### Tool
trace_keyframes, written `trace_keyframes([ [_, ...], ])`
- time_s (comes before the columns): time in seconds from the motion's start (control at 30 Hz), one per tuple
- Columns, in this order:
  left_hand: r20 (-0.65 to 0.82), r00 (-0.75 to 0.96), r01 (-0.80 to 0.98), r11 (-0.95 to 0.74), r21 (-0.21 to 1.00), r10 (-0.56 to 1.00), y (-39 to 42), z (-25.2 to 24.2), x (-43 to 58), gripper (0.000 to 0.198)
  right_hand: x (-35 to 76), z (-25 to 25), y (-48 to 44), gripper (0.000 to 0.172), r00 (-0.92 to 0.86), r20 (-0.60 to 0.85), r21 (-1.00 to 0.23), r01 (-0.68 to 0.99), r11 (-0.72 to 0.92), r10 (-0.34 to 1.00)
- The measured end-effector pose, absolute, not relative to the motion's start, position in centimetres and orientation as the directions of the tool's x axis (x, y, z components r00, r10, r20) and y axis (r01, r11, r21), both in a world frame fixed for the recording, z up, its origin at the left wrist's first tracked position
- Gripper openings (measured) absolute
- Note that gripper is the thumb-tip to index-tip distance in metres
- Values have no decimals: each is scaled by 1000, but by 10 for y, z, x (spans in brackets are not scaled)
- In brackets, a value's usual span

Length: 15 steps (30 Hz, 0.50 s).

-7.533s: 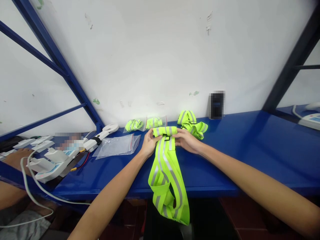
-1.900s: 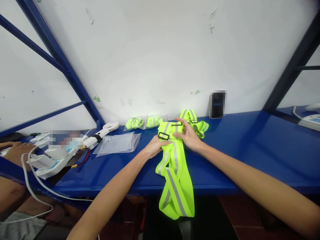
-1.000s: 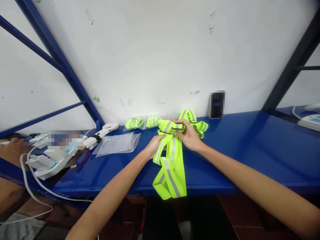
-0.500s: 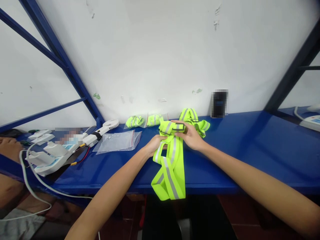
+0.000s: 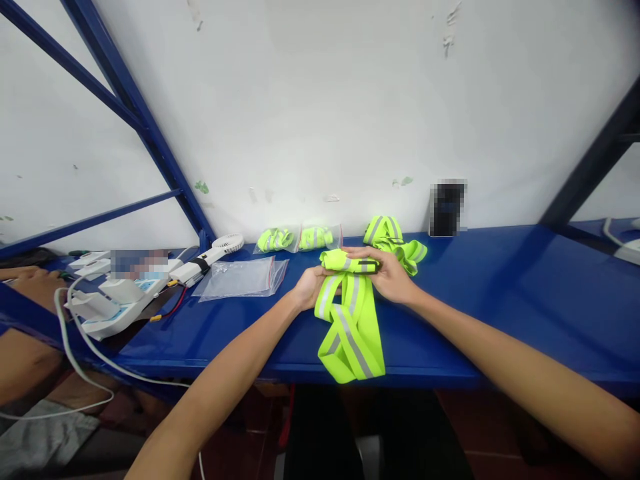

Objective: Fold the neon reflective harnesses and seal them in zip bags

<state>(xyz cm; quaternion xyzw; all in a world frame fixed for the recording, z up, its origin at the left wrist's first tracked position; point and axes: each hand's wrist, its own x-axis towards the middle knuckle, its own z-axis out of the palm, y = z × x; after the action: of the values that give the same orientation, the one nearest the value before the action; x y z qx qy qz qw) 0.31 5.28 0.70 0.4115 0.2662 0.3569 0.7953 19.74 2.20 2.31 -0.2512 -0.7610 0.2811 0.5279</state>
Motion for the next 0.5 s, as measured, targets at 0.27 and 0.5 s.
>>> trace_keyframes([
  [0.27, 3, 639, -408, 336, 849, 770, 45, 13, 4, 49, 208, 22, 27, 46, -363, 664, -621, 219, 753, 654],
  [0.5, -48, 448, -368, 233, 900, 893, 57, 10, 3, 42, 213, 27, 24, 66, -520, 448, -735, 249, 631, 727],
])
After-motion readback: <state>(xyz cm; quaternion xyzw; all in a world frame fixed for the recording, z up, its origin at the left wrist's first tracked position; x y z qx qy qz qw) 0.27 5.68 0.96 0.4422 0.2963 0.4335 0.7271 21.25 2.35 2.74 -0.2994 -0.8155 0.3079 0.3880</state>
